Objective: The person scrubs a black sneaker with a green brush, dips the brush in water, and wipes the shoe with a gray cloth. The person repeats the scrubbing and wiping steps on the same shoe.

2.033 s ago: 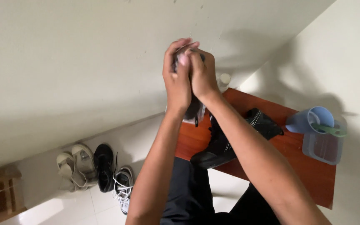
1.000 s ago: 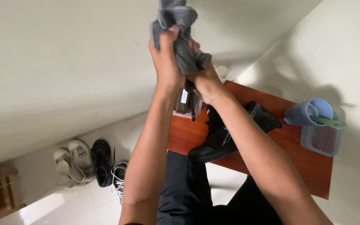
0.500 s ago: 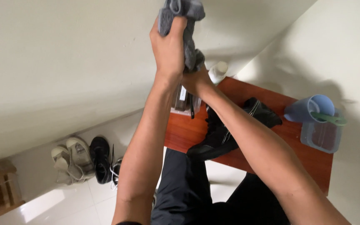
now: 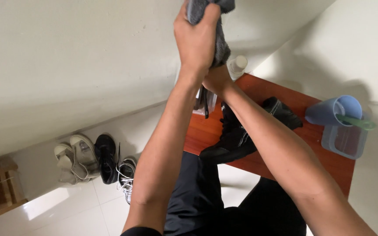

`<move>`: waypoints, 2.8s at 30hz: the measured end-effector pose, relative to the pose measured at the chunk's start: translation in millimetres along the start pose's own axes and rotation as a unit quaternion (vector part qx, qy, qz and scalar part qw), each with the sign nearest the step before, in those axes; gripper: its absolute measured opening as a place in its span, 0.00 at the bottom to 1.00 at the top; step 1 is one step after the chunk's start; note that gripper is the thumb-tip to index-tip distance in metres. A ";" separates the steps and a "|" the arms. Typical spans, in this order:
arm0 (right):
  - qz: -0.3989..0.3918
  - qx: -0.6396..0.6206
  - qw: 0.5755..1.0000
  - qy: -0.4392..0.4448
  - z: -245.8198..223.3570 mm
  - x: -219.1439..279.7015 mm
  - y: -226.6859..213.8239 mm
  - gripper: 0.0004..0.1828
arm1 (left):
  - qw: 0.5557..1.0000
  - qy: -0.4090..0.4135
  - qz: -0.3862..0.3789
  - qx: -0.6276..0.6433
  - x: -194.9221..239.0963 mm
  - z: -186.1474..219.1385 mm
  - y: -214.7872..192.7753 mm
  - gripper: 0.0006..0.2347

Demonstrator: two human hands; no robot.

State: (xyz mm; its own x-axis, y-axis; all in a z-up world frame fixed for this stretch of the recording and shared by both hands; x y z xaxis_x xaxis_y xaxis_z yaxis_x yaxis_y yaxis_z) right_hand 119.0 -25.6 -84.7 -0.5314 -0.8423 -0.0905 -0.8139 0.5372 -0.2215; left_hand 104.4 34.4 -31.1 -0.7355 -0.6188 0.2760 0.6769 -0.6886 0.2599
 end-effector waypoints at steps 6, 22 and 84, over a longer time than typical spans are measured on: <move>-0.012 -0.003 1.000 -0.005 1.8 1.9 -4.7 0.24 | 0.996 0.084 -0.041 0.009 -2.5 -2.9 -5.4 0.07; -0.117 -0.052 0.978 -0.165 -33.6 26.4 -46.2 0.53 | 0.939 0.220 -0.263 0.030 -2.8 -19.7 -14.2 0.11; 0.192 0.183 0.922 -0.281 -66.4 9.9 -41.3 0.23 | 0.989 0.102 -0.106 -0.026 22.4 -10.5 -46.1 0.00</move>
State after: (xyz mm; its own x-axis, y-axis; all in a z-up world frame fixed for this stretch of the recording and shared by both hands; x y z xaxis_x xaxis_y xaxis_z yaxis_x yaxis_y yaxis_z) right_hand 131.7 -53.3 -12.0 -0.4751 -0.5374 -0.6968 -0.4023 0.8369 -0.3711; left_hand 56.5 48.4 -46.7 -0.8549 -0.5182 0.0267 0.5084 -0.8262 0.2427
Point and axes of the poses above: each hand's wrist, its own x-axis away from the middle knuckle, its own y-axis out of the palm, z = x × y, the point moved 3 cm from there along -x, towards the middle knuckle, and after that the axes turned 13 degrees about -y, right-handed, at the moved point
